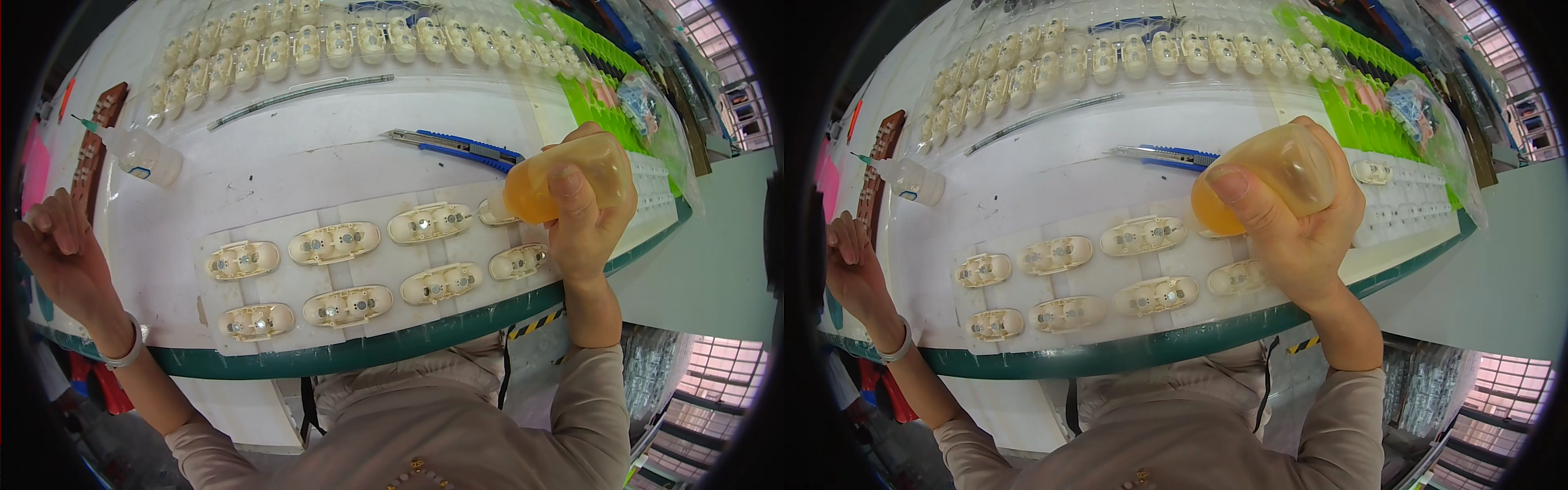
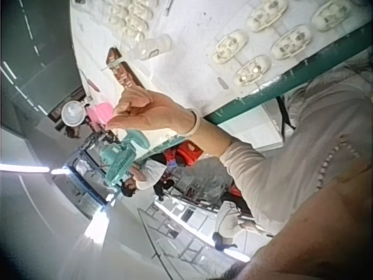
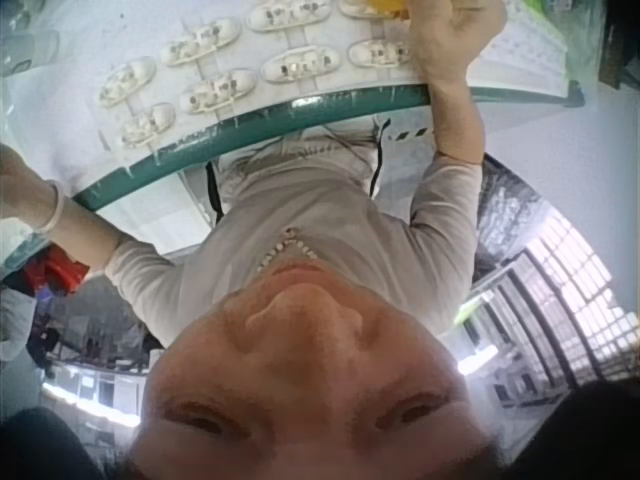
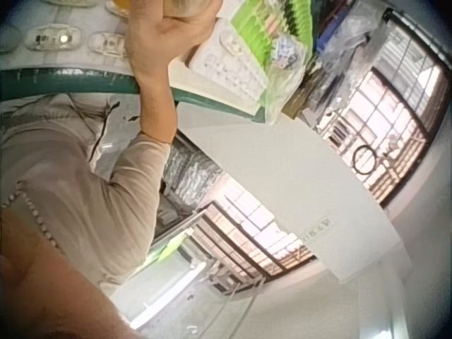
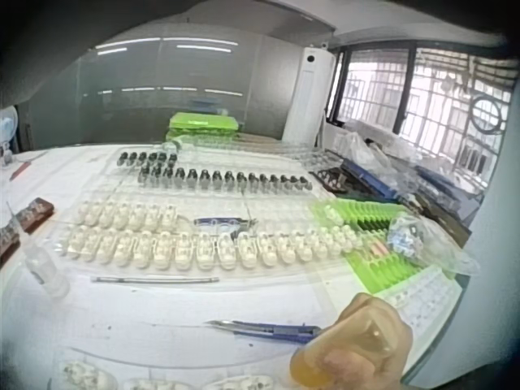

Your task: The person uses a squeeze bottle to dispense a yellow liquid into small, white, oval-shaped molds arranged on a tray. The person briefly walks to a window to remove the cap from the bottle before returning to the table to continue filling the molds systematically.

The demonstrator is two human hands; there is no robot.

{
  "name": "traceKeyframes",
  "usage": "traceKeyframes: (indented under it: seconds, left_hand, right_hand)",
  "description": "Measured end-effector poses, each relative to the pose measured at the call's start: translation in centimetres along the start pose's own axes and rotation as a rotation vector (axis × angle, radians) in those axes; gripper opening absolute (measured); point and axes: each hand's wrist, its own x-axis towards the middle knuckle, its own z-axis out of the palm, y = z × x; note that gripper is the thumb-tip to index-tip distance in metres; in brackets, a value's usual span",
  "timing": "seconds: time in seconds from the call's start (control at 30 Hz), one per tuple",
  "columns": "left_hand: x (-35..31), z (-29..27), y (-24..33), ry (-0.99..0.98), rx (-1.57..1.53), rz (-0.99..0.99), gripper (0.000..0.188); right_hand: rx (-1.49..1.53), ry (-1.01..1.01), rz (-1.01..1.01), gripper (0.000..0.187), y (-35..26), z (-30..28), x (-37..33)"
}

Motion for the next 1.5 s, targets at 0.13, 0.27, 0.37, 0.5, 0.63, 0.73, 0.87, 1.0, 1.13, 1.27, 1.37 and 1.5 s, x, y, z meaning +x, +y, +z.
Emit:
traceKeyframes:
  seconds: [0.13, 0.27, 0.37, 0.5, 0.63, 0.73, 0.87, 1.0, 1.13, 1.27, 1.37, 1.5]
  left_hand:
    - [0.0, -0.1, -0.1, 0.005, -0.004, -0.001, 0.034]
    - [0.0, -0.1, -0.1, 0.005, -0.003, -0.007, 0.034]
    - [-0.1, -0.1, -0.1, 0.023, -0.014, -0.012, 0.034]
    - [0.0, -0.1, -0.1, 0.031, -0.02, -0.01, 0.034]
    - [0.0, 0.2, -0.1, 0.035, 0.013, -0.004, 0.033]
    - [0.0, 0.4, -0.2, 0.046, 0.027, 0.003, 0.032]
    - [-0.2, -0.2, -0.3, 0.057, 0.017, 0.005, 0.032]
    - [-0.2, -0.7, -0.4, 0.073, 0.018, -0.035, 0.032]
    - [-0.1, -0.8, -0.6, 0.09, 0.028, -0.038, 0.033]
    - [0.0, -0.7, -0.7, 0.1, 0.03, -0.029, 0.033]
    - [-0.1, -0.8, -0.6, 0.113, 0.034, -0.038, 0.033]
    - [-0.1, -0.7, -0.7, 0.105, 0.04, -0.038, 0.033]
  right_hand:
    - [-0.025, -0.015, -0.039, 0.023, 0.2, -0.1, 0.0]
    - [-0.003, -0.01, -0.017, 0.023, 0.1, 0.0, 0.1]
    - [-0.019, -0.021, 0.01, 0.022, -0.2, 0.1, 0.3]
    - [-0.038, -0.038, -0.009, 0.021, -0.1, 0.3, 0.4]
    - [0.034, 0.019, 0.028, 0.019, -0.3, 0.5, 0.4]
    - [0.01, 0.069, 0.011, 0.022, -0.1, 0.0, 0.3]
    - [-0.161, 0.041, -0.03, 0.032, -0.5, -2.4, 0.0]
    - [-0.246, 0.076, -0.071, 0.03, 0.2, -3.5, -0.2]
    - [-0.212, 0.079, -0.057, 0.028, 0.5, -3.0, -0.1]
    - [-0.061, 0.144, -0.008, 0.021, 0.4, -2.3, -0.1]
    - [-0.034, 0.186, -0.011, 0.018, 0.6, -2.1, -0.1]
    - [-0.051, 0.159, -0.008, 0.019, 0.8, -2.2, 0.0]
